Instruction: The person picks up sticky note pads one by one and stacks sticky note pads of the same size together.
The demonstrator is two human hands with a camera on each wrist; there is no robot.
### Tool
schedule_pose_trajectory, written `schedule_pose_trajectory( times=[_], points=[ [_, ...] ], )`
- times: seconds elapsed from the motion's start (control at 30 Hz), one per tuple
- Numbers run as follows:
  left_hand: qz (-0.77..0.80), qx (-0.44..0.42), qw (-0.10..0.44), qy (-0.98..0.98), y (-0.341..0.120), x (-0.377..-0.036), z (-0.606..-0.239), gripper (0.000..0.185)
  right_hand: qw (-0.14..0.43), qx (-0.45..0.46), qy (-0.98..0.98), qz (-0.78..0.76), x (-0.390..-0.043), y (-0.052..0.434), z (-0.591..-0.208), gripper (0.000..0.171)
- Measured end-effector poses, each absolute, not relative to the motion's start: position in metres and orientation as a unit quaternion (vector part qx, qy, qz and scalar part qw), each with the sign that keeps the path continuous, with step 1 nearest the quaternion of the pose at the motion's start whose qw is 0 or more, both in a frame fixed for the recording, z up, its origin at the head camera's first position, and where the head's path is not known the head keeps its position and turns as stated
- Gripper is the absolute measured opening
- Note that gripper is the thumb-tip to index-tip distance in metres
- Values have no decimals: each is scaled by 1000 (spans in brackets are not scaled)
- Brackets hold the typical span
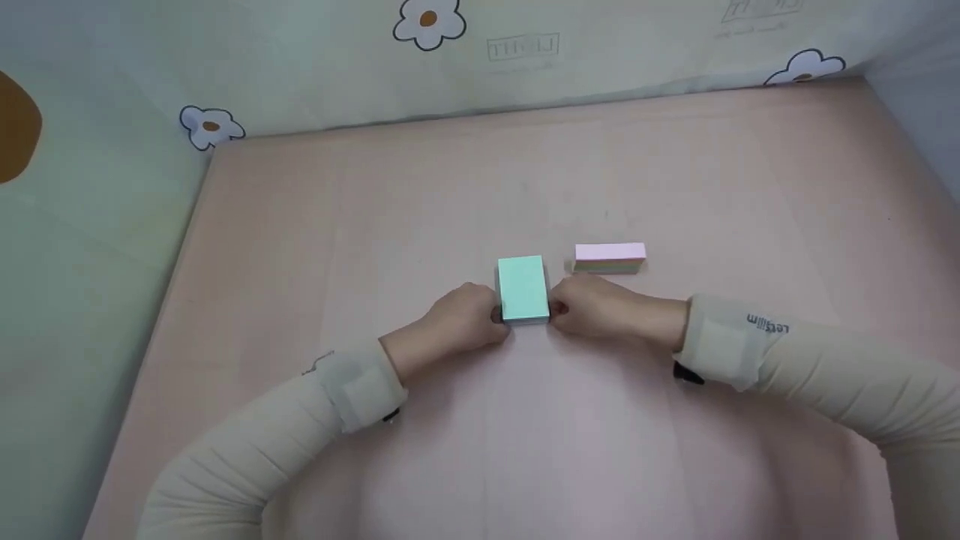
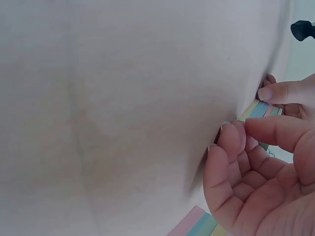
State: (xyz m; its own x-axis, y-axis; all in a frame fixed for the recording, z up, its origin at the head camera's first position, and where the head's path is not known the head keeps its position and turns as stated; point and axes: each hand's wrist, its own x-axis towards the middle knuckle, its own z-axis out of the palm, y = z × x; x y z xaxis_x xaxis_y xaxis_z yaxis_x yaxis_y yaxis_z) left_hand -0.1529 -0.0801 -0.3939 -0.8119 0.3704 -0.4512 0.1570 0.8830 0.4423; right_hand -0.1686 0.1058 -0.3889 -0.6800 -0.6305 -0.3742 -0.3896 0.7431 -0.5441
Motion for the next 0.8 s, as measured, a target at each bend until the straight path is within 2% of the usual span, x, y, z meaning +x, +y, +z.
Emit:
schedule_pose_trajectory(
  times=[0.3,0.47,0.8],
  points=[
    [206,137,286,926,-81,-153,-397,16,280,-285,889,-222,-168,107,-390,9],
    [208,140,282,926,-80,-154,-397,8,286,-283,887,-225,-168,108,-390,9],
    [212,140,280,926,-80,-154,-395,9,286,-281,888,-225,-168,108,-390,10]
  ],
)
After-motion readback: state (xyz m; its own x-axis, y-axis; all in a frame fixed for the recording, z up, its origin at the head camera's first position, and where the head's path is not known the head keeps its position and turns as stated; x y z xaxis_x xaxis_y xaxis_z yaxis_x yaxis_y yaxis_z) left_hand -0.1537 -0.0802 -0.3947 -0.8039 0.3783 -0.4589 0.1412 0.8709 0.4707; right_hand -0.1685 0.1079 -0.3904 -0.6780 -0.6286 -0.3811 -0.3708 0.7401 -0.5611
